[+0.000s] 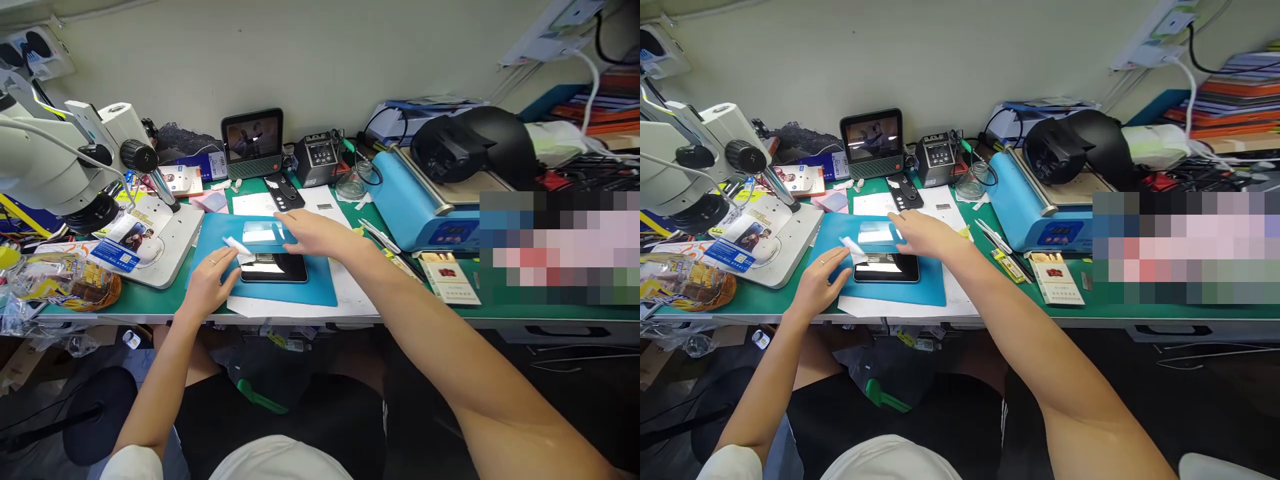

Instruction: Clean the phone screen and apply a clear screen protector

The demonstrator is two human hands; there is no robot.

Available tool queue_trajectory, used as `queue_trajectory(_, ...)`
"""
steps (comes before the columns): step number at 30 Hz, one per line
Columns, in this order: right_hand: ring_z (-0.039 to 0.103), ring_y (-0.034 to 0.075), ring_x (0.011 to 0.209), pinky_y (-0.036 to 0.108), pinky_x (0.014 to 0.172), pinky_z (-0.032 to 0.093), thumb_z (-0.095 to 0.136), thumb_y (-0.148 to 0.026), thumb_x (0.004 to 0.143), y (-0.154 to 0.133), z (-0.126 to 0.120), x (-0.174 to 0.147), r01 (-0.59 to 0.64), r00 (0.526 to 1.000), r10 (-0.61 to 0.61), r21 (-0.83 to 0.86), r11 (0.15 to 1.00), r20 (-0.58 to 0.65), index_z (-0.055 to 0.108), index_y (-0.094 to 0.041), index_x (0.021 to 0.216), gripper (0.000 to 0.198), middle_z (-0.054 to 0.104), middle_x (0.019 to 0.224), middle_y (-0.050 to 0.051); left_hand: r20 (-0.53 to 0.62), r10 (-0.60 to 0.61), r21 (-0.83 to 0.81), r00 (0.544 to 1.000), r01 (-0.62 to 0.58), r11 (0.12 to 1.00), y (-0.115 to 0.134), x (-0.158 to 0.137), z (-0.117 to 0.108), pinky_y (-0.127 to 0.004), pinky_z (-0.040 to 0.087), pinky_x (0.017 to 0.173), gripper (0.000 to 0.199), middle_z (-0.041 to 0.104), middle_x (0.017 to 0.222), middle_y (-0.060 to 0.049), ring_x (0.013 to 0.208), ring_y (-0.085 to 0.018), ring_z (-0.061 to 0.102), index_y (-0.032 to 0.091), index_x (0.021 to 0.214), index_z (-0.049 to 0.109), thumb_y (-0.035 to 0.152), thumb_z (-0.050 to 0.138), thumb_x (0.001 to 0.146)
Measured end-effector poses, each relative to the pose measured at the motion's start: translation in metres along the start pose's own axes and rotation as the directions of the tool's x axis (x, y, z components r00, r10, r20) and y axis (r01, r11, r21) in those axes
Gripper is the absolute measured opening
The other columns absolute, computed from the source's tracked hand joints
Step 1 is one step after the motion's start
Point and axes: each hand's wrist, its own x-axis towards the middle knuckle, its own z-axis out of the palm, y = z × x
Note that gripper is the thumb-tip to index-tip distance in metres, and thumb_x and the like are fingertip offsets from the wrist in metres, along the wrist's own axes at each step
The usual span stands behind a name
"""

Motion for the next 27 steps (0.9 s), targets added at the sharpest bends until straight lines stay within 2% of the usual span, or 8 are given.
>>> queue_trajectory(5, 0.063, 0.041, 0.124, 0.055, 0.096, 0.057, 0.061, -0.036, 0.091, -0.012, -0.001, -0.044, -0.061, 0.984, 0.086, 0.154, 0.986, -0.156, 0.04, -0.019, 0.156, 0.071, 0.06, 0.143, 0.02, 0.19, -0.017, 0.009, 0.982, 0.015, 1.0, 0.002, 0.003, -0.004, -0.049, 0.042, 0.122, 0.063, 0.056, 0.155, -0.013, 0.149, -0.031, 0.046, 0.019, 0.154, 0.047, 0.059, 0.046, 0.104)
queue_trajectory(8, 0.066, 0.04, 0.121, 0.057, 0.094, 0.058, 0.06, -0.038, 0.092, -0.02, 0.005, -0.069, -0.125, 0.962, 0.176, 0.238, 0.963, -0.207, 0.037, -0.021, 0.159, 0.073, 0.06, 0.143, 0.019, 0.269, 0.009, 0.002, 0.963, -0.01, 1.0, 0.001, 0.02, -0.003, -0.048, 0.039, 0.123, 0.06, 0.051, 0.159, -0.014, 0.151, -0.03, 0.044, 0.018, 0.156, 0.045, 0.054, 0.039, 0.108)
queue_trajectory(14, 0.069, 0.035, 0.119, 0.054, 0.101, 0.058, 0.065, -0.037, 0.093, -0.041, 0.021, -0.114, -0.144, 0.848, 0.299, 0.354, 0.924, -0.437, 0.036, -0.028, 0.159, 0.073, 0.065, 0.136, 0.015, 0.309, 0.037, 0.033, 0.95, -0.05, 0.998, 0.013, 0.101, 0.021, -0.047, 0.043, 0.118, 0.049, 0.054, 0.157, -0.011, 0.143, -0.029, 0.052, 0.017, 0.15, 0.052, 0.035, 0.042, 0.106)
queue_trajectory(16, 0.07, 0.033, 0.12, 0.052, 0.102, 0.059, 0.066, -0.037, 0.093, -0.045, 0.027, -0.126, -0.155, 0.831, 0.332, 0.387, 0.909, -0.447, 0.036, -0.028, 0.159, 0.073, 0.066, 0.136, 0.015, 0.342, 0.084, -0.002, 0.936, -0.088, 0.996, 0.021, 0.126, 0.029, -0.043, 0.042, 0.119, 0.048, 0.056, 0.155, -0.011, 0.141, -0.028, 0.053, 0.014, 0.148, 0.055, 0.03, 0.047, 0.104)
queue_trajectory(18, 0.069, 0.033, 0.121, 0.051, 0.102, 0.059, 0.067, -0.037, 0.093, -0.045, 0.033, -0.134, -0.163, 0.84, 0.336, 0.393, 0.905, -0.426, 0.037, -0.027, 0.158, 0.073, 0.066, 0.136, 0.015, 0.339, 0.093, -0.045, 0.936, -0.083, 0.996, 0.025, 0.137, 0.031, -0.042, 0.042, 0.119, 0.046, 0.059, 0.152, -0.01, 0.141, -0.027, 0.054, 0.014, 0.146, 0.058, 0.026, 0.047, 0.102)
queue_trajectory(22, 0.066, 0.034, 0.129, 0.053, 0.105, 0.058, 0.065, -0.037, 0.094, -0.037, 0.041, -0.135, -0.112, 0.895, 0.251, 0.358, 0.927, -0.369, 0.037, -0.026, 0.159, 0.071, 0.064, 0.143, 0.015, 0.274, -0.003, -0.194, 0.962, 0.058, 0.979, 0.012, 0.114, 0.017, -0.042, 0.045, 0.116, 0.046, 0.065, 0.147, -0.008, 0.135, -0.026, 0.06, 0.018, 0.142, 0.061, 0.037, 0.04, 0.107)
queue_trajectory(25, 0.065, 0.034, 0.13, 0.054, 0.106, 0.058, 0.062, -0.036, 0.095, -0.031, 0.042, -0.122, -0.051, 0.925, 0.172, 0.339, 0.939, -0.338, 0.036, -0.025, 0.159, 0.07, 0.064, 0.144, 0.016, 0.308, -0.055, -0.293, 0.95, 0.149, 0.944, -0.006, 0.08, 0.003, -0.042, 0.05, 0.112, 0.055, 0.067, 0.143, -0.008, 0.131, -0.027, 0.064, 0.021, 0.144, 0.06, 0.053, 0.035, 0.108)
queue_trajectory(27, 0.065, 0.034, 0.13, 0.055, 0.106, 0.058, 0.061, -0.036, 0.095, -0.028, 0.042, -0.109, -0.013, 0.938, 0.125, 0.328, 0.944, -0.324, 0.037, -0.023, 0.159, 0.069, 0.065, 0.142, 0.016, 0.332, -0.035, -0.289, 0.943, 0.137, 0.947, -0.013, 0.059, -0.004, -0.045, 0.049, 0.113, 0.06, 0.069, 0.14, -0.01, 0.13, -0.029, 0.064, 0.02, 0.143, 0.061, 0.058, 0.033, 0.107)
